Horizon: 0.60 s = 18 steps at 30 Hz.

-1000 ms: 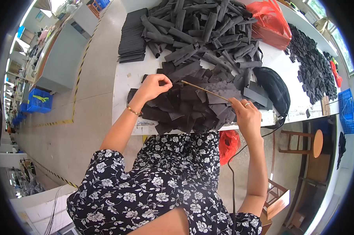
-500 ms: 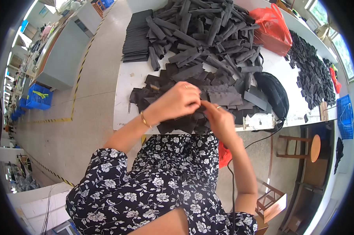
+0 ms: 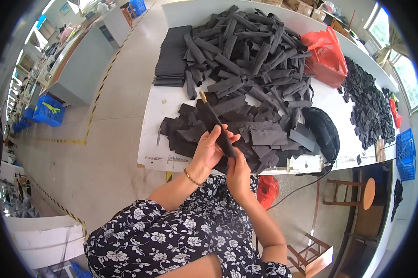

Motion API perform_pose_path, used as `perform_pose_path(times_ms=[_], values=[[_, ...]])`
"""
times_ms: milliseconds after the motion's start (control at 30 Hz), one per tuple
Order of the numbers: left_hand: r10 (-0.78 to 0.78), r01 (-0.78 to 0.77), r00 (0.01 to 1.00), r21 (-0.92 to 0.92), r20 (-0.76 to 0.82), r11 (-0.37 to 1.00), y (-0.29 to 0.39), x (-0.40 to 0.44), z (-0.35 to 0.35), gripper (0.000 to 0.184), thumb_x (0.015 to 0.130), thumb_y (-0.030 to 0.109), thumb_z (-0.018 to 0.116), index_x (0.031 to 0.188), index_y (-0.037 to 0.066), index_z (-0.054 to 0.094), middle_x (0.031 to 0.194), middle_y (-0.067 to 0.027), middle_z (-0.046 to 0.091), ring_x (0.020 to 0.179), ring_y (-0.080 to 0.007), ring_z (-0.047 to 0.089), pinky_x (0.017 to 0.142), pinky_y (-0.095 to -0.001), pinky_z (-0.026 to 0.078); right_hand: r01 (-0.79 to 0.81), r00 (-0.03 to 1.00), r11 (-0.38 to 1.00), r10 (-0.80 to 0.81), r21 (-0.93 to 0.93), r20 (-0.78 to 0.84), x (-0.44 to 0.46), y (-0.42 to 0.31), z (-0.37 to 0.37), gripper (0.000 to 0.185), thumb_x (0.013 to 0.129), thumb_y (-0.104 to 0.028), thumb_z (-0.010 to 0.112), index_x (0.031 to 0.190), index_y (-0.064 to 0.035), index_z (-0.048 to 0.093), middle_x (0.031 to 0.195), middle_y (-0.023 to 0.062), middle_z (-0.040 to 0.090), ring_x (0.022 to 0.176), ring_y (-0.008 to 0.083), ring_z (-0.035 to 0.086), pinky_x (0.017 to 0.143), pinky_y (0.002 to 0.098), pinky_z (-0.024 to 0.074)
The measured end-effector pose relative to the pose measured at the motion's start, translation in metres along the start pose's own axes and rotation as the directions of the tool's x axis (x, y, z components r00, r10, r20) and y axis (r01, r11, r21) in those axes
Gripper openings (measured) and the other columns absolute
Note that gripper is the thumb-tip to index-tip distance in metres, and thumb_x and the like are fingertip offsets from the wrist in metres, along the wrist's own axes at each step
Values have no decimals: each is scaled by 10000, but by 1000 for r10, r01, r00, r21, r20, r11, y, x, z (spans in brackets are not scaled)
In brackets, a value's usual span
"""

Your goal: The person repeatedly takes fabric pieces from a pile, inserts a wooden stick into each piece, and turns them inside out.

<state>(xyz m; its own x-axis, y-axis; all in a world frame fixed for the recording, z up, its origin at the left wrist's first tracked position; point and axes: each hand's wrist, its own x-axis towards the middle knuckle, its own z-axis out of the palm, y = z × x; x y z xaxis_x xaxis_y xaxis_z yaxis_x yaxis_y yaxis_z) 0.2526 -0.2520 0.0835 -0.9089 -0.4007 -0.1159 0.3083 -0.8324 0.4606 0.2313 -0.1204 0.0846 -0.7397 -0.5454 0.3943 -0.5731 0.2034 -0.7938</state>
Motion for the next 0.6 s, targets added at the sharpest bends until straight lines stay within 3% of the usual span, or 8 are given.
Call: perform_pose_path(times_ms=[33, 133, 167, 300, 433, 533, 600], values=[[26, -26, 997, 9, -69, 1000, 0, 1, 4, 271, 930, 306, 615, 1063, 70, 624, 860, -90, 689, 837, -289, 689, 766, -407, 568, -122, 989, 991, 125, -49, 78, -8, 7, 0, 194, 945, -33, 500, 1131, 2, 540, 900, 255, 619, 804, 424, 612, 664, 434, 479], [99, -97, 992, 31, -81, 995, 17, 4, 13, 248, 906, 272, 661, 1000, 46, 618, 798, -97, 671, 710, -255, 681, 666, -378, 571, -153, 971, 987, 159, -48, 179, -23, 6, -5, 164, 953, -45, 498, 1099, 10, 548, 894, 260, 613, 765, 415, 615, 633, 433, 473], [140, -129, 979, 81, -150, 988, 24, 5, 20, 225, 915, 253, 651, 960, 35, 616, 739, -102, 656, 549, -211, 640, 523, -334, 545, -160, 967, 987, 160, -15, 197, -27, 3, -7, 145, 953, -49, 504, 1073, 12, 558, 832, 245, 610, 695, 395, 611, 592, 422, 463], [253, -218, 957, 220, -142, 951, 53, 19, 21, 251, 936, 287, 616, 973, 39, 608, 668, -68, 636, 435, -131, 561, 381, -255, 454, -307, 904, 951, 305, -41, 299, -50, -1, -23, 106, 947, -39, 510, 1026, 6, 564, 740, 211, 606, 635, 360, 606, 553, 400, 449], [200, -181, 972, 148, -122, 972, 37, 13, 37, 263, 933, 292, 619, 1011, 43, 588, 724, -81, 643, 539, -197, 614, 507, -344, 525, -159, 973, 987, 159, -13, 169, -31, -4, -18, 94, 946, -32, 500, 1015, 13, 545, 783, 235, 604, 684, 404, 609, 581, 422, 459], [105, -88, 987, 139, -122, 986, 9, -1, 46, 286, 934, 287, 619, 1046, 29, 568, 730, -99, 634, 570, -215, 622, 524, -343, 526, -99, 992, 993, 103, -62, 78, 0, -12, -5, 102, 946, -25, 488, 1035, 15, 518, 800, 245, 602, 728, 432, 609, 607, 450, 470], [117, -108, 989, 90, -93, 990, 4, -4, 48, 268, 927, 248, 631, 1036, 9, 579, 740, -116, 641, 574, -214, 625, 529, -341, 529, -21, 999, 1000, 21, -13, -37, 3, -11, 10, 110, 948, -24, 477, 1047, 18, 501, 795, 249, 597, 748, 446, 608, 610, 469, 466]])
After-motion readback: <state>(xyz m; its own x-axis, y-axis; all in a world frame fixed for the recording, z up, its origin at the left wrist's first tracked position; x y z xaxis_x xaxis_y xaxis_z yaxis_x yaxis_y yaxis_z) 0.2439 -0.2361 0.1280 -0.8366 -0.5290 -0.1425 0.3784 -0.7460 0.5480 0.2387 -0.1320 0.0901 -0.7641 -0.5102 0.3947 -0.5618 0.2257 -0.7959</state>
